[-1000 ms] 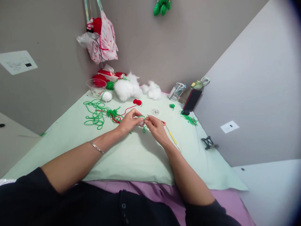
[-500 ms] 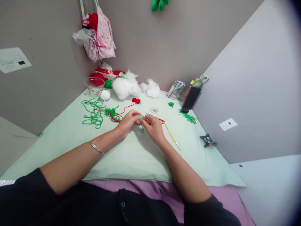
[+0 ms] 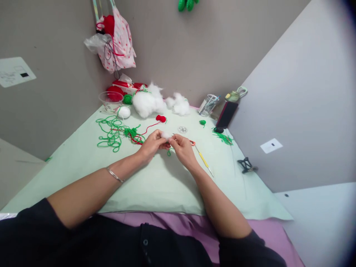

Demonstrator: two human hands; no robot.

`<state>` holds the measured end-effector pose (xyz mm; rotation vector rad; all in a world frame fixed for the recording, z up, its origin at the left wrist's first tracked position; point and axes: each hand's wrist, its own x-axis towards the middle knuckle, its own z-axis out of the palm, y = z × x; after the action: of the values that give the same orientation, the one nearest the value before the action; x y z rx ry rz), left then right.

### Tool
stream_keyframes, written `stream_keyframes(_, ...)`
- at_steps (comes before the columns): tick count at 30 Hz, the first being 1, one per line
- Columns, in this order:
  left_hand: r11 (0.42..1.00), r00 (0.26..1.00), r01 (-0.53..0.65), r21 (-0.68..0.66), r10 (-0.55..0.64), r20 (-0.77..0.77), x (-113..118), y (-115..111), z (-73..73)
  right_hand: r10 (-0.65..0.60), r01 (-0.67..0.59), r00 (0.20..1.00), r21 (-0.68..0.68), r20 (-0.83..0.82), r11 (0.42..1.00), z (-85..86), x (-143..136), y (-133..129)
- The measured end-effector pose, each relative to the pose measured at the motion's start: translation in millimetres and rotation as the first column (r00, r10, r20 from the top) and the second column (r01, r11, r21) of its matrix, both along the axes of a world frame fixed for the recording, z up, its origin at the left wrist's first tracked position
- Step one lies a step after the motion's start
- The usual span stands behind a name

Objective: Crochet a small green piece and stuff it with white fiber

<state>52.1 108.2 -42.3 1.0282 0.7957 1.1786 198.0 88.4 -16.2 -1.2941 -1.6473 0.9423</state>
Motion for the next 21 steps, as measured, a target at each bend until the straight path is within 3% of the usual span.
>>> stream_keyframes(5,0.992,0.992,-0.083,0.093,0.091,-0.086,-1.0,8.3,-2.6,0.056,-0.056,0.998,-0.016,0.008,0.998,0.0,-5.5,-6.7)
stream_keyframes(10,0.972,0.98,-0.148,0.183,0.168,-0.102,2.4,5.9,-2.7,0.053,-0.058,0.997,-0.096,-0.055,0.994,-2.8,-1.1,3.8)
stream_keyframes(16,0.972,0.993,-0.063,0.227,0.083,-0.078,-3.6,-3.3,8.8,-0.02,0.012,0.996,-0.09,-0.087,0.996,-3.0,0.4,7.2)
stream_keyframes(21,0.983,0.999,0.006,0.186,0.0,-0.032,-7.4,-4.0,17.0,-0.053,0.048,0.996,-0.057,-0.077,0.997,-2.6,-0.8,4.4)
